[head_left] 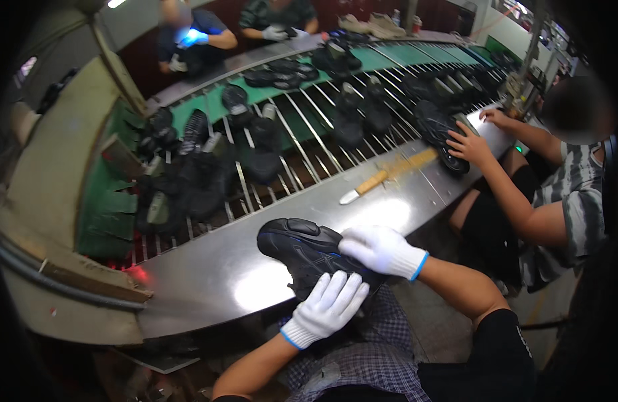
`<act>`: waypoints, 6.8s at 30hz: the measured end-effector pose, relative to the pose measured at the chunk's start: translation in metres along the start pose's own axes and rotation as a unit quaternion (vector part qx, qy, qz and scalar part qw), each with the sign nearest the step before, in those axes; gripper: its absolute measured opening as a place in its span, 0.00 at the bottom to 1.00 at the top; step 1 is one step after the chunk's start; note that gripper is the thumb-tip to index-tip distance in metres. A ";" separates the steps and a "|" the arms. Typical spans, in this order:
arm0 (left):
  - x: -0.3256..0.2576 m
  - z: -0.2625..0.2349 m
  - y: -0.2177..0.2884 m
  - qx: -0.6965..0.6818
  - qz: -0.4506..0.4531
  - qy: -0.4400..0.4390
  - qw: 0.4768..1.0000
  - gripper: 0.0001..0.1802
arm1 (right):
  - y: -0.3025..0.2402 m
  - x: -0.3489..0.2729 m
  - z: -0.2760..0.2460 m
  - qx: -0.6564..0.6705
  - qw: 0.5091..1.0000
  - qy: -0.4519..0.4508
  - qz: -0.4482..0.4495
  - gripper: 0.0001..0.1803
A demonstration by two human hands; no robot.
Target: The person works on black sneakers on a conveyor belt, scraping surfaces with a small knife and applying adhesive or cleaner with a brush.
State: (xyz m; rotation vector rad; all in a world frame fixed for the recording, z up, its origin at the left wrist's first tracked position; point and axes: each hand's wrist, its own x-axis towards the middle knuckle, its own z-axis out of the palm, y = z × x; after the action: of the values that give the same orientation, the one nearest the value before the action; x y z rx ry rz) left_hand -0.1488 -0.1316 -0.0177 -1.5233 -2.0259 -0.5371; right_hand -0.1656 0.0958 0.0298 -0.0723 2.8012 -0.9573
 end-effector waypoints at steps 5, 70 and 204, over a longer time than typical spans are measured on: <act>0.020 0.030 0.002 -0.019 -0.164 0.016 0.986 0.34 | 0.051 0.084 -0.023 0.072 0.990 0.115 -0.031 0.17; -0.073 -0.016 -0.077 -0.434 -0.655 0.094 0.611 0.11 | -0.018 -0.064 0.104 0.263 0.937 -0.214 0.085 0.43; -0.009 0.079 -0.594 0.027 -0.634 -0.031 0.772 0.22 | -0.049 0.150 0.008 -0.076 0.913 0.142 -0.374 0.12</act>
State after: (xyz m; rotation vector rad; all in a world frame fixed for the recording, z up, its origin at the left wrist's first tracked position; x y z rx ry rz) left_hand -0.7311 -0.2563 -0.0799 0.1251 -2.8597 -0.8669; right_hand -0.3122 0.0364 0.0305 -1.1902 3.1490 -0.9209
